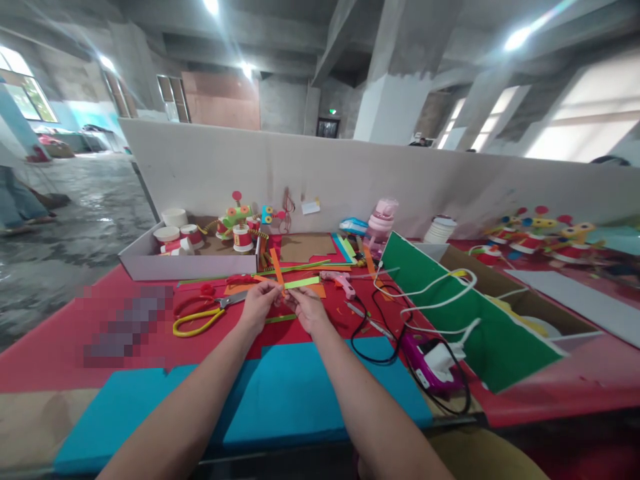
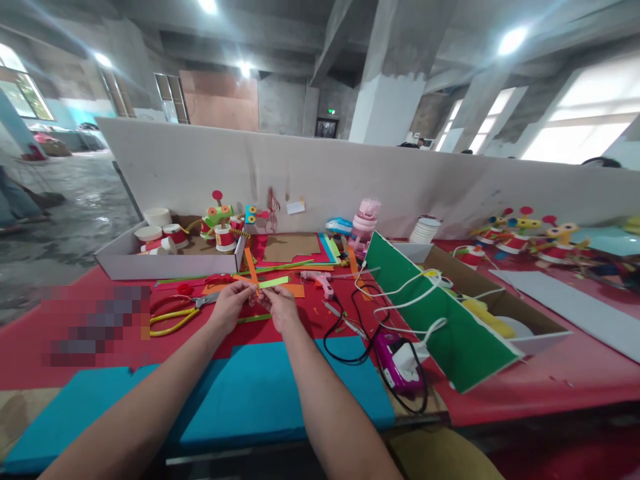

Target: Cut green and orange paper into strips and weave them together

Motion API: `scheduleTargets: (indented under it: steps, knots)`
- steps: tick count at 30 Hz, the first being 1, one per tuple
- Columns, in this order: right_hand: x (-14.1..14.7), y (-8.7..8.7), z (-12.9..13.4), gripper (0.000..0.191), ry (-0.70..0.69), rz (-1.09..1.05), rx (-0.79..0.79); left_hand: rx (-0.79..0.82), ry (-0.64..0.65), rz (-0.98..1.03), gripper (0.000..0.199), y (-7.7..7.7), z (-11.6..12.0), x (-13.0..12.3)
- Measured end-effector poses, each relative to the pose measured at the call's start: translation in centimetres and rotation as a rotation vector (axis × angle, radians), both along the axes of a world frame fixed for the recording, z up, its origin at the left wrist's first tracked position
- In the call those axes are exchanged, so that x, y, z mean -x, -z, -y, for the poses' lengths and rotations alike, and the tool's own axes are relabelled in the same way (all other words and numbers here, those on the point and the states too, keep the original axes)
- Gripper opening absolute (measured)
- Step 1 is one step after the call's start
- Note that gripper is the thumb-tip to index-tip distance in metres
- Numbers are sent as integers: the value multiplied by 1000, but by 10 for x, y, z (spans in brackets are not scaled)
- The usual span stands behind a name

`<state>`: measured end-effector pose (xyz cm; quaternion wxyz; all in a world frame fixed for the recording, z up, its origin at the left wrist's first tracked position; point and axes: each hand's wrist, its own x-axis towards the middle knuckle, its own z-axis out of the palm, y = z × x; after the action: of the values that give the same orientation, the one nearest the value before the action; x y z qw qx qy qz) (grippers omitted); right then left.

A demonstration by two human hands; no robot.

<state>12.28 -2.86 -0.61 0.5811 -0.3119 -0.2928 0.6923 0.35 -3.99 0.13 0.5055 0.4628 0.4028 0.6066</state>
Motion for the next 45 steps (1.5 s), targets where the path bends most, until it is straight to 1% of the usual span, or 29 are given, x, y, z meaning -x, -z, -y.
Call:
scheduleTargets:
  steps: [3,7,12,16,19,25,28,32,36,38,40,45]
  knots:
    - [-1,1,-1,24,6,9,1,8,2,-3,26,-2,2,-1]
    - [-2,2,-1,25,-14,24,-46,11,14,-4,27,-4,3,-1]
    - [-3,0,1,34,-35,54,-66,17,-9,-37,27,-2,2,-1]
    - [-3,0,2,38,-26,66,-46,16,-26,-51,23,-1,1,0]
    - [-3,0,2,37,-19,82,-45,-13,-23,-65,20,0,2,0]
    - [-4,1,2,38,-4,137,-51,-76,-26,-122,21,4,1,2]
    - [-4,2,1,36,27,219,-84,-84,-36,-158,20,5,0,3]
    - [-3,3,0,28,116,332,-205,-90,7,-146,18,4,1,3]
    - [-3,3,-3,23,241,356,-234,-30,-22,-122,18,2,2,-1]
    - [-2,4,-4,23,272,357,-237,2,0,-111,22,1,3,-3]
    - [-2,4,-4,23,260,354,-244,11,23,-93,27,0,3,-4]
    - [1,2,-2,25,144,267,-212,30,-118,-31,29,-1,3,-3]
